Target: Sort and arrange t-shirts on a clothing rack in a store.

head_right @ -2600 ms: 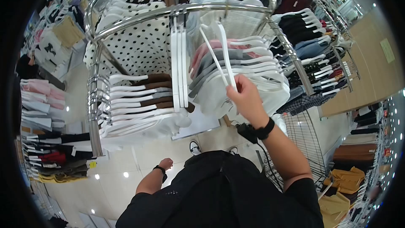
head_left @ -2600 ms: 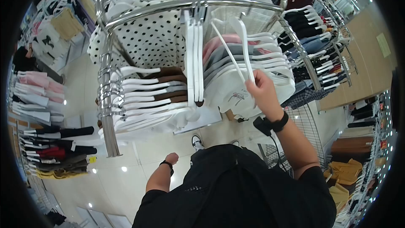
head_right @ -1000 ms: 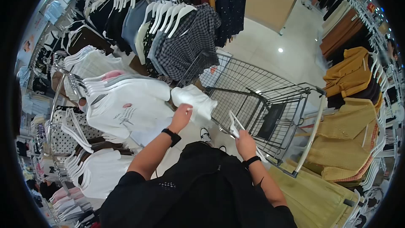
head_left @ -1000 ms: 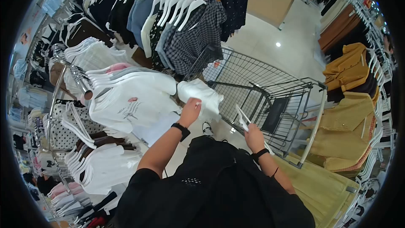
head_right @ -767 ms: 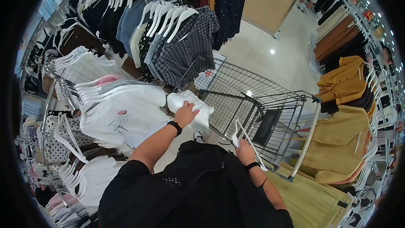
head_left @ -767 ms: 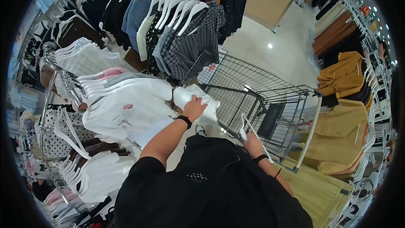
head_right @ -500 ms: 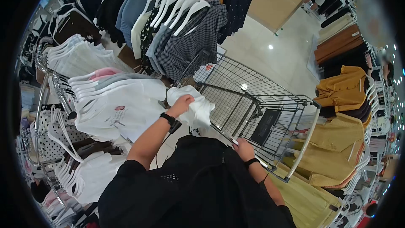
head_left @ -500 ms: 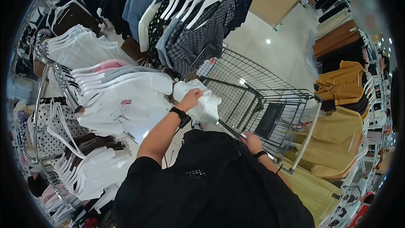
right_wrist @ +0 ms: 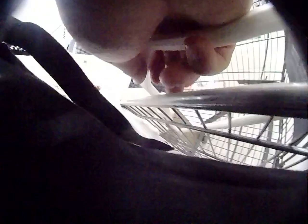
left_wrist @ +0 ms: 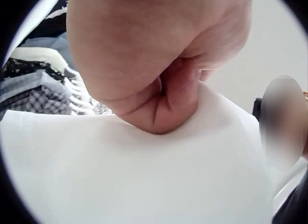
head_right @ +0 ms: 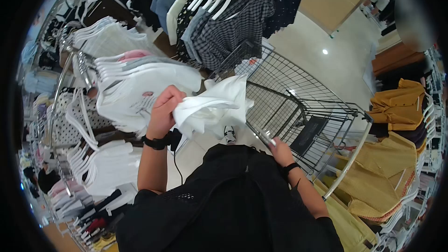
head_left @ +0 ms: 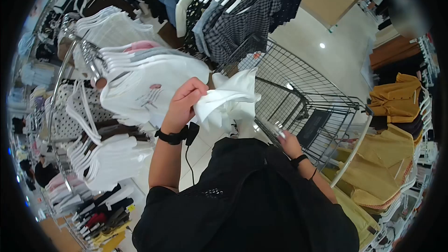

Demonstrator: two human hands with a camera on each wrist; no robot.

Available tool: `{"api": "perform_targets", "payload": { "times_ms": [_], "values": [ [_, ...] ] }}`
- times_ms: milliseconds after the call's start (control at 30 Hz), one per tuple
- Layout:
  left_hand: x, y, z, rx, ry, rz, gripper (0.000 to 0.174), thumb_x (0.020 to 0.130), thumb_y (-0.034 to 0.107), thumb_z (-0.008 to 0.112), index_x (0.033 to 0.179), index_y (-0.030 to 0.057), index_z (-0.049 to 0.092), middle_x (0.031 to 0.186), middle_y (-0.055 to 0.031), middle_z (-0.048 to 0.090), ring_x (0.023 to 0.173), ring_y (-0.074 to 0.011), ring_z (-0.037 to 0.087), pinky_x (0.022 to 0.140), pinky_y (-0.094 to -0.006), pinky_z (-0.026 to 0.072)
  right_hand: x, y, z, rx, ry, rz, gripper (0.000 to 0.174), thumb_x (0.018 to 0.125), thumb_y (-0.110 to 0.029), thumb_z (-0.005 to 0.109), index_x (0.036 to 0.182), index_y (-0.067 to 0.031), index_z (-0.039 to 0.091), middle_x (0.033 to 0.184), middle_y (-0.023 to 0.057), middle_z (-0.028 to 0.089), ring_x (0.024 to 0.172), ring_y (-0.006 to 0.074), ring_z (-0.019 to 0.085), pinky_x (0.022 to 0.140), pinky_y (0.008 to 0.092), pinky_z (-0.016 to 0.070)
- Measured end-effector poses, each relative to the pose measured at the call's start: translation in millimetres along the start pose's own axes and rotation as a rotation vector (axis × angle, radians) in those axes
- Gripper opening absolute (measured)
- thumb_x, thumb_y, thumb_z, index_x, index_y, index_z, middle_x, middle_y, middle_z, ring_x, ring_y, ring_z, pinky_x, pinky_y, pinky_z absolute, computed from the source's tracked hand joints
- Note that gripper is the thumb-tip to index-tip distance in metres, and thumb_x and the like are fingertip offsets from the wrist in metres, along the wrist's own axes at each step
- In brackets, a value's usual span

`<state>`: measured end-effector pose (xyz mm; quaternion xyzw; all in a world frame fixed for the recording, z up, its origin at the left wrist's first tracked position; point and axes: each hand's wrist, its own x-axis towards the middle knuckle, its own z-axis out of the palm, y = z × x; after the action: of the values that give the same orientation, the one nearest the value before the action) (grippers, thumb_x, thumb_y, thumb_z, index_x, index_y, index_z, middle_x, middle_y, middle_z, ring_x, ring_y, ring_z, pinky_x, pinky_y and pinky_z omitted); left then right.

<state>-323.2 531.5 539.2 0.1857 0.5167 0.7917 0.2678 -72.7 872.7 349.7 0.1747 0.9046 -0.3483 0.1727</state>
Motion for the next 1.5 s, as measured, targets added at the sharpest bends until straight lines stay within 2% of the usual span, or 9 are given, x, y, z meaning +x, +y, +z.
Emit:
{"api": "perform_targets", "payload": {
  "times_ms": [100,233,367,467,633,867,1133,1200,1500],
  "values": [
    [-48,39,43,0.055,0.013,0.146,0.015,0.101,0.019,0.055,0.094,0.0058,0.054,0.076,0.0002,0.048,0.067,-0.0072,0.041,0.06,-0.0235,0.0327,0,-8,-10,0.254,0.27,-0.151,0.024,0.097,-0.025,0.061,0.105,-0.0027,0.056,0.078,0.0195,0.068,0.074,0.0379,0.067,0.067,0.044,0.0509],
    [-103,48,93,0.13,0.174,0.283,0.019,0.101,0.019,0.055,0.087,0.0075,0.049,0.072,0.0003,0.045,0.064,-0.0081,0.037,0.057,-0.0243,0.0312,-8,-51,-34,0.64,0.193,-0.445,0.031,0.089,-0.008,0.07,0.116,-0.0024,0.056,0.1,0.0127,0.066,0.087,0.0267,0.066,0.079,0.0332,0.0526],
    [-146,37,133,0.066,0.261,0.336,0.021,0.101,0.022,0.057,0.088,0.0075,0.05,0.071,0.0011,0.043,0.063,-0.008,0.036,0.057,-0.024,0.0304,-25,-97,-50,0.659,0.094,-0.486,0.048,0.082,-0.003,0.075,0.126,-0.0034,0.054,0.118,0.012,0.059,0.099,0.0237,0.062,0.087,0.0319,0.0516],
    [-175,31,156,0.223,0.284,0.3,0.02,0.101,0.024,0.057,0.091,0.0071,0.053,0.075,0.0006,0.045,0.066,-0.0075,0.037,0.058,-0.0233,0.0295,-39,-132,-50,0.452,0.272,-0.802,0.056,0.08,-0.003,0.077,0.13,-0.0046,0.052,0.125,0.013,0.054,0.104,0.0206,0.061,0.088,0.032,0.0515],
    [-227,22,169,0.35,0.298,0.208,0.017,0.102,0.022,0.054,0.097,0.0063,0.056,0.082,0.0011,0.047,0.07,-0.0071,0.04,0.059,-0.0222,0.0305,-56,-146,-17,0.676,-0.299,-0.709,0.038,0.085,0.0,0.073,0.12,-0.0003,0.059,0.102,0.0061,0.068,0.087,0.0117,0.064,0.081,0.0277,0.0534],
    [-318,19,174,0.379,0.637,0.001,0.013,0.104,0.02,0.051,0.101,0.0091,0.058,0.082,0.003,0.052,0.07,-0.0042,0.042,0.058,-0.0205,0.0322,-98,-165,13,0.618,-0.427,-0.717,0.011,0.089,-0.009,0.07,0.097,-0.0001,0.07,0.089,0.0031,0.067,0.077,0.0109,0.061,0.07,0.0276,0.0492],
    [-418,-2,164,1.066,0.676,-0.116,0.011,0.096,0.006,0.059,0.105,0.0022,0.065,0.086,-0.0041,0.058,0.076,-0.0151,0.058,0.067,-0.0279,0.047,-175,-213,70,0.83,-0.69,-0.628,0.007,0.09,-0.01,0.064,0.093,-0.0045,0.06,0.078,-0.0022,0.055,0.071,0.0062,0.049,0.064,0.0242,0.0418],
    [-436,-12,169,1.154,0.678,-0.089,0.016,0.089,0.004,0.068,0.105,0.003,0.066,0.1,-0.0087,0.06,0.078,-0.0215,0.061,0.07,-0.0284,0.0495,-206,-229,74,0.736,-0.625,-0.699,0.007,0.09,-0.01,0.064,0.092,-0.0045,0.06,0.077,-0.0028,0.053,0.07,0.0058,0.047,0.063,0.0236,0.0404],
    [-480,-80,157,1.27,0.736,0.175,0.024,0.08,0.013,0.071,0.103,0.0048,0.069,0.101,-0.0143,0.067,0.086,-0.034,0.066,0.074,-0.0417,0.0541,-276,-249,138,0.368,-0.436,-1.035,0.009,0.086,-0.007,0.067,0.093,-0.0044,0.062,0.07,0.0008,0.055,0.06,0.0123,0.048,0.059,0.0268,0.0423]
  ]
}}
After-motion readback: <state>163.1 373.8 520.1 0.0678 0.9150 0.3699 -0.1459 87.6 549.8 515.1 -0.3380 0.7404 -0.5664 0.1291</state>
